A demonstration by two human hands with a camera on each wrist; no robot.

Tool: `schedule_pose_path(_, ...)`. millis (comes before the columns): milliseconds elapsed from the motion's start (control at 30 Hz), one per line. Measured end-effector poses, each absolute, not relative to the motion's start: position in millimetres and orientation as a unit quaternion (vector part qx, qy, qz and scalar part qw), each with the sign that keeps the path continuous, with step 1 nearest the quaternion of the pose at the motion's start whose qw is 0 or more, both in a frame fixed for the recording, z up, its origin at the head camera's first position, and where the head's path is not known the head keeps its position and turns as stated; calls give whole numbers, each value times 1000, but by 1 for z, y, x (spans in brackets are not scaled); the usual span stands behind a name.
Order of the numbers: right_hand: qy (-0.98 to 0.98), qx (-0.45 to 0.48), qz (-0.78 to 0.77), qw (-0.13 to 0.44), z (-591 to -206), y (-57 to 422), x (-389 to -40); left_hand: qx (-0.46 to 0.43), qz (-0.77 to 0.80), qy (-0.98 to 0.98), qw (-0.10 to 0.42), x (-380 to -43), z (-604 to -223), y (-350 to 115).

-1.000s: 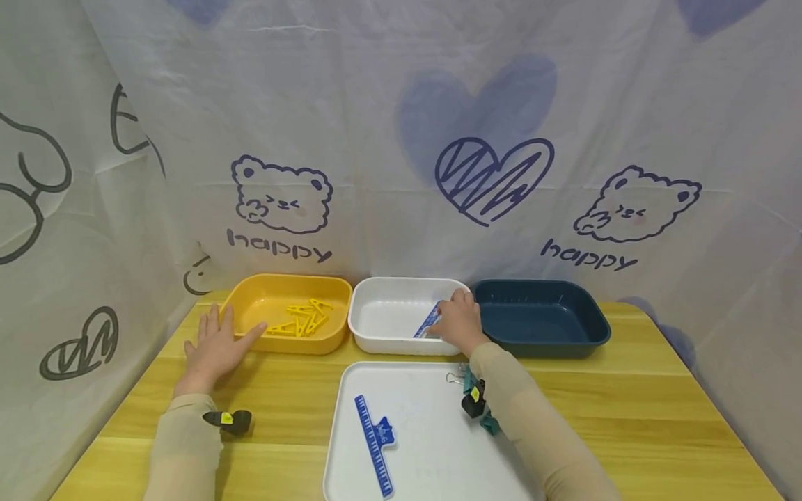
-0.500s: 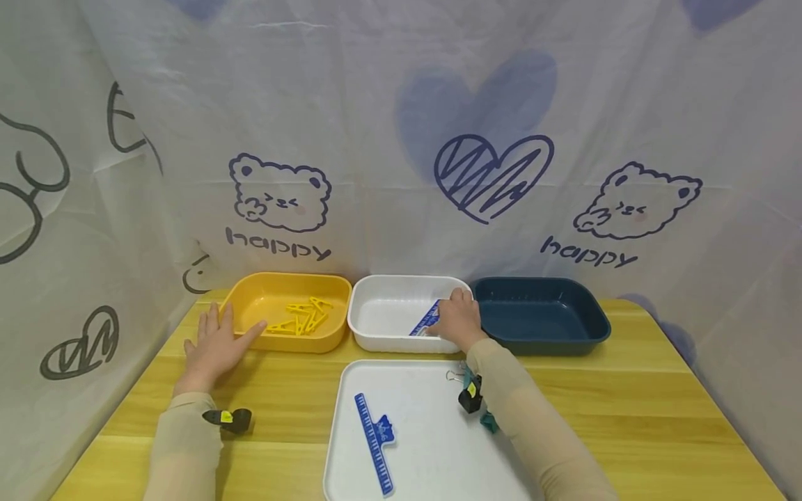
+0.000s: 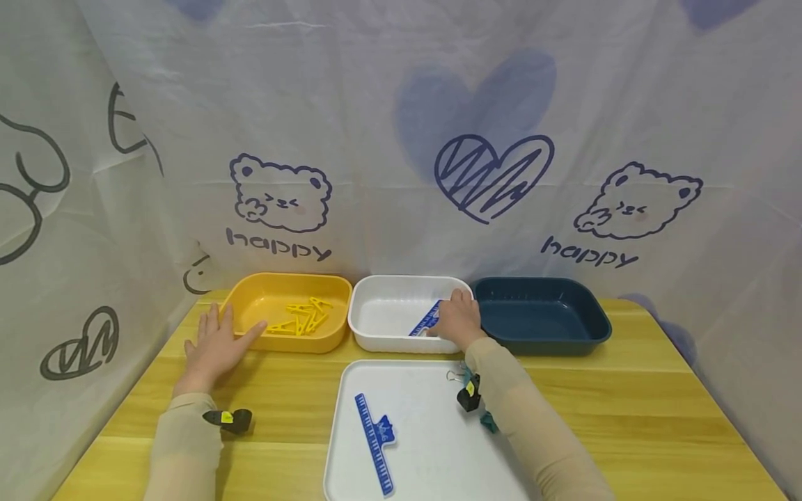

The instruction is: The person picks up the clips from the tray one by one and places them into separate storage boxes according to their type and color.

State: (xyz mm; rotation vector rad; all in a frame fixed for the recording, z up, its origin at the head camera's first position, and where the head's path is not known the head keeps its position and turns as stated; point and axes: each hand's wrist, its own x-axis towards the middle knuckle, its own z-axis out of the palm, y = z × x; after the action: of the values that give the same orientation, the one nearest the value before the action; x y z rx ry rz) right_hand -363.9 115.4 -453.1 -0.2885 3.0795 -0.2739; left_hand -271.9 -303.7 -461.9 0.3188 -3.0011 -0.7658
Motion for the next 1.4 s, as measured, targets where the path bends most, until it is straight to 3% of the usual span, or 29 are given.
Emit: schedule_pose_path(1400,974,-118,-185,-65,-457,121,-358,104,-249,-963,11,-274,-461,-302)
